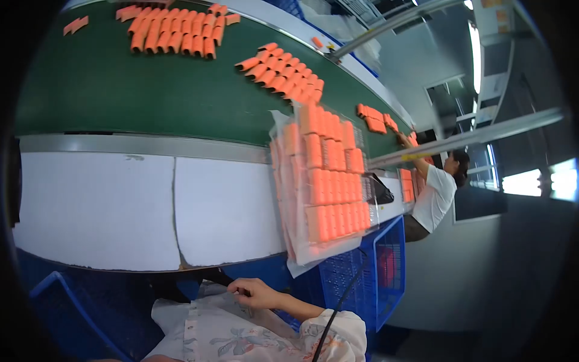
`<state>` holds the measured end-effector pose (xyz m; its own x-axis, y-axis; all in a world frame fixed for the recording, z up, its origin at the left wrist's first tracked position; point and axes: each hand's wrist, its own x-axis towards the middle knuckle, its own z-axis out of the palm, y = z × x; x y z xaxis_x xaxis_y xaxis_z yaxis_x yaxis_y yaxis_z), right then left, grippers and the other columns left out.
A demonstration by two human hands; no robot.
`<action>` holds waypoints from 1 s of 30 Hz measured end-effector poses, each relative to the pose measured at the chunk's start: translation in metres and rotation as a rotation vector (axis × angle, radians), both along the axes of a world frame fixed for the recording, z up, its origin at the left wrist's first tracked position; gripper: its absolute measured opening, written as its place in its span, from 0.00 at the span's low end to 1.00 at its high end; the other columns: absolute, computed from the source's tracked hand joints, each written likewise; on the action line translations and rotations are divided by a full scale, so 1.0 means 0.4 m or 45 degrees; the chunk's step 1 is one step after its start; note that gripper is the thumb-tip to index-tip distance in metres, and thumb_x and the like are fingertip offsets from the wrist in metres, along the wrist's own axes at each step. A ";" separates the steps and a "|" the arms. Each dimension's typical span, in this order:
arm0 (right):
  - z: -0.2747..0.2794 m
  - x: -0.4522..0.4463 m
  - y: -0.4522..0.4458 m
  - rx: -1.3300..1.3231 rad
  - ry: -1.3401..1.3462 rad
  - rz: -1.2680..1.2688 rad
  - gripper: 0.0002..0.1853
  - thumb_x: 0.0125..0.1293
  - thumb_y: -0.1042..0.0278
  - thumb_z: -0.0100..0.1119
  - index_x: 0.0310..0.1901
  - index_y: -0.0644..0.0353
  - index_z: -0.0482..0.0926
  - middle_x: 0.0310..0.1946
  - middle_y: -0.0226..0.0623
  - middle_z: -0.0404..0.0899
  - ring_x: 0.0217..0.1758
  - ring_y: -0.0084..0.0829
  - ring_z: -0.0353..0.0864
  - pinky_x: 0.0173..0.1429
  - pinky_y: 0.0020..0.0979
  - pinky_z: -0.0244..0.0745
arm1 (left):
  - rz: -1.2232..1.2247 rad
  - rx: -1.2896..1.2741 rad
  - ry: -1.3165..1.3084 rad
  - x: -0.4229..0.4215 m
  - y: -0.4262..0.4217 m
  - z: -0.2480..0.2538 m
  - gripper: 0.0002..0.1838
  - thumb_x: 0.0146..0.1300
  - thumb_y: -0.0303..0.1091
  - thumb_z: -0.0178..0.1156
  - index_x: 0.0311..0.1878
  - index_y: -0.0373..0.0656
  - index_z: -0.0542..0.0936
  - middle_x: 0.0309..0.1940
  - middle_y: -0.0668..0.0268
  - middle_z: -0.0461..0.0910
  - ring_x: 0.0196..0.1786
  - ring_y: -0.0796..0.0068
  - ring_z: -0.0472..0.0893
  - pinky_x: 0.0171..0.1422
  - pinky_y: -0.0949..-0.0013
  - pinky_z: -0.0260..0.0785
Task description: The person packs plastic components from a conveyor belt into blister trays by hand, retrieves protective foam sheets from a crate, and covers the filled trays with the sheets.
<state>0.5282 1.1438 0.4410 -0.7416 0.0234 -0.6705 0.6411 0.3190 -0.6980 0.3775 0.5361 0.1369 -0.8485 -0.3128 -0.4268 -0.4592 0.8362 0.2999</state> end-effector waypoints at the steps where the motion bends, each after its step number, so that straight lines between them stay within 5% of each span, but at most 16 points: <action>1: 0.008 0.067 0.040 -0.030 -0.078 -0.062 0.13 0.61 0.72 0.59 0.47 0.62 0.78 0.39 0.33 0.80 0.38 0.23 0.78 0.43 0.27 0.73 | -0.056 -0.016 0.064 -0.048 0.029 0.035 0.20 0.65 0.40 0.56 0.58 0.41 0.73 0.55 0.53 0.74 0.58 0.58 0.74 0.63 0.65 0.65; 4: -0.031 0.386 0.223 -0.020 -0.213 -0.152 0.15 0.60 0.70 0.60 0.49 0.60 0.79 0.38 0.32 0.82 0.40 0.22 0.79 0.44 0.26 0.75 | -0.212 -0.040 0.244 -0.183 0.132 0.154 0.20 0.66 0.39 0.55 0.58 0.41 0.74 0.55 0.54 0.74 0.58 0.58 0.74 0.63 0.65 0.65; 6: 0.021 0.557 0.367 -0.014 -0.607 -0.575 0.16 0.58 0.70 0.58 0.49 0.62 0.79 0.35 0.35 0.82 0.34 0.25 0.81 0.38 0.27 0.76 | -0.273 -0.063 0.357 -0.247 0.205 0.241 0.19 0.66 0.39 0.55 0.57 0.41 0.74 0.54 0.54 0.74 0.57 0.58 0.74 0.62 0.65 0.65; 11: 0.045 0.746 0.807 0.903 0.143 -1.330 0.12 0.58 0.73 0.57 0.44 0.66 0.80 0.28 0.36 0.81 0.26 0.23 0.78 0.30 0.23 0.73 | -0.321 -0.141 0.571 -0.325 0.356 0.446 0.18 0.67 0.38 0.53 0.57 0.40 0.74 0.53 0.55 0.74 0.57 0.59 0.74 0.62 0.65 0.65; 13: 0.064 0.701 0.961 1.085 0.240 -1.567 0.15 0.60 0.62 0.59 0.39 0.68 0.81 0.25 0.39 0.81 0.27 0.27 0.81 0.34 0.29 0.75 | -0.307 -0.181 0.641 -0.333 0.388 0.517 0.18 0.68 0.38 0.53 0.56 0.40 0.74 0.53 0.55 0.74 0.57 0.59 0.74 0.61 0.66 0.65; 14: 0.062 0.698 1.048 1.430 0.168 -1.510 0.19 0.60 0.55 0.61 0.34 0.69 0.81 0.23 0.40 0.81 0.26 0.29 0.81 0.35 0.32 0.75 | -0.290 -0.209 0.669 -0.329 0.399 0.549 0.17 0.68 0.38 0.52 0.56 0.40 0.74 0.53 0.55 0.74 0.56 0.59 0.75 0.61 0.66 0.65; 15: 0.075 0.688 1.129 1.345 0.113 -1.675 0.20 0.60 0.53 0.62 0.26 0.66 0.79 0.20 0.36 0.79 0.24 0.27 0.79 0.32 0.32 0.74 | -0.268 -0.233 0.699 -0.325 0.407 0.582 0.17 0.68 0.37 0.52 0.56 0.39 0.74 0.53 0.55 0.74 0.56 0.59 0.75 0.61 0.66 0.65; 16: 0.153 0.629 1.139 0.962 0.316 -1.852 0.17 0.63 0.56 0.58 0.29 0.64 0.79 0.17 0.32 0.76 0.17 0.22 0.74 0.23 0.24 0.66 | -0.248 -0.259 0.727 -0.321 0.408 0.612 0.17 0.68 0.37 0.52 0.56 0.39 0.74 0.53 0.55 0.74 0.56 0.60 0.75 0.61 0.66 0.65; 20: 0.255 0.608 1.259 0.251 0.114 -1.135 0.06 0.57 0.66 0.64 0.31 0.57 0.81 0.22 0.27 0.77 0.19 0.18 0.73 0.21 0.19 0.61 | -0.178 -0.347 0.797 -0.294 0.384 0.711 0.16 0.69 0.37 0.51 0.55 0.39 0.74 0.52 0.56 0.74 0.56 0.60 0.75 0.60 0.66 0.65; 22: 0.268 0.671 1.318 0.070 0.035 -1.130 0.06 0.53 0.73 0.65 0.34 0.57 0.81 0.25 0.28 0.79 0.23 0.18 0.75 0.22 0.18 0.64 | -0.150 -0.383 0.835 -0.277 0.368 0.751 0.16 0.70 0.36 0.50 0.55 0.38 0.74 0.51 0.56 0.74 0.55 0.60 0.75 0.60 0.66 0.65; 24: 0.236 0.738 1.394 0.233 -0.009 -1.288 0.09 0.56 0.67 0.64 0.38 0.57 0.80 0.27 0.30 0.80 0.23 0.19 0.75 0.23 0.19 0.65 | -0.125 -0.414 0.860 -0.257 0.346 0.786 0.16 0.70 0.36 0.50 0.55 0.38 0.74 0.51 0.56 0.74 0.55 0.61 0.75 0.60 0.66 0.65; 26: 0.210 0.688 1.412 0.548 0.055 -1.799 0.17 0.60 0.57 0.63 0.46 0.58 0.77 0.31 0.36 0.80 0.22 0.24 0.77 0.23 0.20 0.66 | -0.099 -0.430 0.889 -0.226 0.313 0.803 0.15 0.70 0.36 0.49 0.55 0.38 0.74 0.51 0.57 0.74 0.55 0.61 0.75 0.59 0.66 0.65; 28: 0.128 0.624 1.452 0.699 0.007 -1.976 0.38 0.59 0.43 0.60 0.62 0.60 0.59 0.36 0.51 0.78 0.22 0.35 0.79 0.19 0.29 0.70 | -0.070 -0.438 0.937 -0.175 0.264 0.827 0.15 0.71 0.35 0.49 0.54 0.38 0.74 0.50 0.57 0.75 0.55 0.61 0.75 0.59 0.66 0.65; 30: -0.030 0.589 1.517 0.939 -0.056 -1.987 0.44 0.59 0.48 0.62 0.68 0.58 0.48 0.41 0.54 0.76 0.22 0.40 0.79 0.13 0.33 0.67 | -0.074 -0.439 1.014 -0.118 0.232 0.849 0.15 0.71 0.35 0.48 0.54 0.37 0.75 0.50 0.57 0.75 0.54 0.61 0.75 0.59 0.66 0.65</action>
<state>0.7637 1.7506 0.4289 0.2954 0.9328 -0.2064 0.6450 -0.3541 -0.6772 0.3303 0.6288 0.4766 -0.8731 -0.2622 0.4111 -0.1742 0.9552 0.2393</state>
